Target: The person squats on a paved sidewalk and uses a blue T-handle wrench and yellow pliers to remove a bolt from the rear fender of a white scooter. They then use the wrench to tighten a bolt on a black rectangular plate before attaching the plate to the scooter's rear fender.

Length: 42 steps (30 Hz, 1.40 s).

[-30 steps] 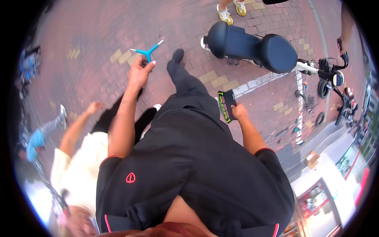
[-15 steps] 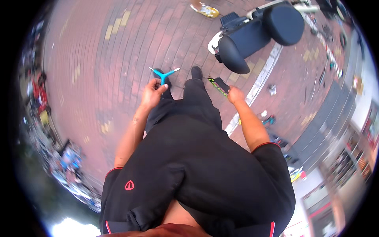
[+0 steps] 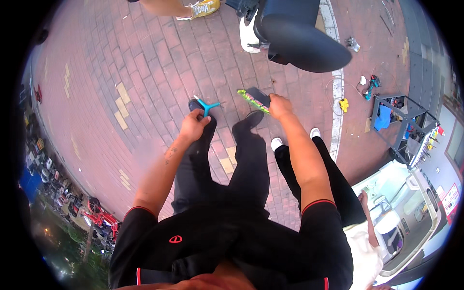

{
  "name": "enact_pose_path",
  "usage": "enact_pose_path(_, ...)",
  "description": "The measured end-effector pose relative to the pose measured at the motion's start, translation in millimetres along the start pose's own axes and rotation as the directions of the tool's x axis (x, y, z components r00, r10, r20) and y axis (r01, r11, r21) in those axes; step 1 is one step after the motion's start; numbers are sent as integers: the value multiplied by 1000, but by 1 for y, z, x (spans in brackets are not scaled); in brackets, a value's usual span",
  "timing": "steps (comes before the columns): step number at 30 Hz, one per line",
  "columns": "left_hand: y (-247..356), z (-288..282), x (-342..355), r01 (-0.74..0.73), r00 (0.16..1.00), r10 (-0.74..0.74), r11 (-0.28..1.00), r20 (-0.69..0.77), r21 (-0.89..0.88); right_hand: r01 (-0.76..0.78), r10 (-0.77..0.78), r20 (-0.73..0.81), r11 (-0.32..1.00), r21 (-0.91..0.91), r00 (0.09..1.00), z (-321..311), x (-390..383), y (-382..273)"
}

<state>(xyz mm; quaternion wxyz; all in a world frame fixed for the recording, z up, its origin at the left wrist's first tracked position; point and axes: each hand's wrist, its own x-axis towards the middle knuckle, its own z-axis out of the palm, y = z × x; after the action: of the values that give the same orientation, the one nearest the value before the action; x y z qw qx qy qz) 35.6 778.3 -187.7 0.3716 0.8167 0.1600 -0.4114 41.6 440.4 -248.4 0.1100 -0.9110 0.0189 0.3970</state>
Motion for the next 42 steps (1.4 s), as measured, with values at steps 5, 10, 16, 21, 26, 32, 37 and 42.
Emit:
enact_pose_path(5,-29,55,100,-144,979,124,982,161,122,48,-75,246,992,114,966,72,98,27)
enact_pose_path(10,-47,103,229,-394,902,291,857,320,333,134,-135,30,991,21,990,128,218,64)
enact_pose_path(16,-47,130,343,-525,837,362,742,409,417,229,138,-427,679,698,893,141,276,70)
enact_pose_path(21,-18,156,378,-599,781,471,751,409,278,77,-224,-147,-293,953,964,183,261,89)
enact_pose_path(26,6,188,351,-592,777,521,796,352,127,413,60,-451,-523,746,891,190,216,45)
enact_pose_path(32,35,210,323,-684,648,690,714,323,-150,534,191,-514,-494,686,836,172,202,49)
enact_pose_path(37,47,205,328,-731,617,719,674,319,-105,617,311,-533,-374,692,787,160,212,45)
enact_pose_path(42,47,198,335,-724,651,731,679,204,-123,626,403,-479,-485,611,780,159,206,37)
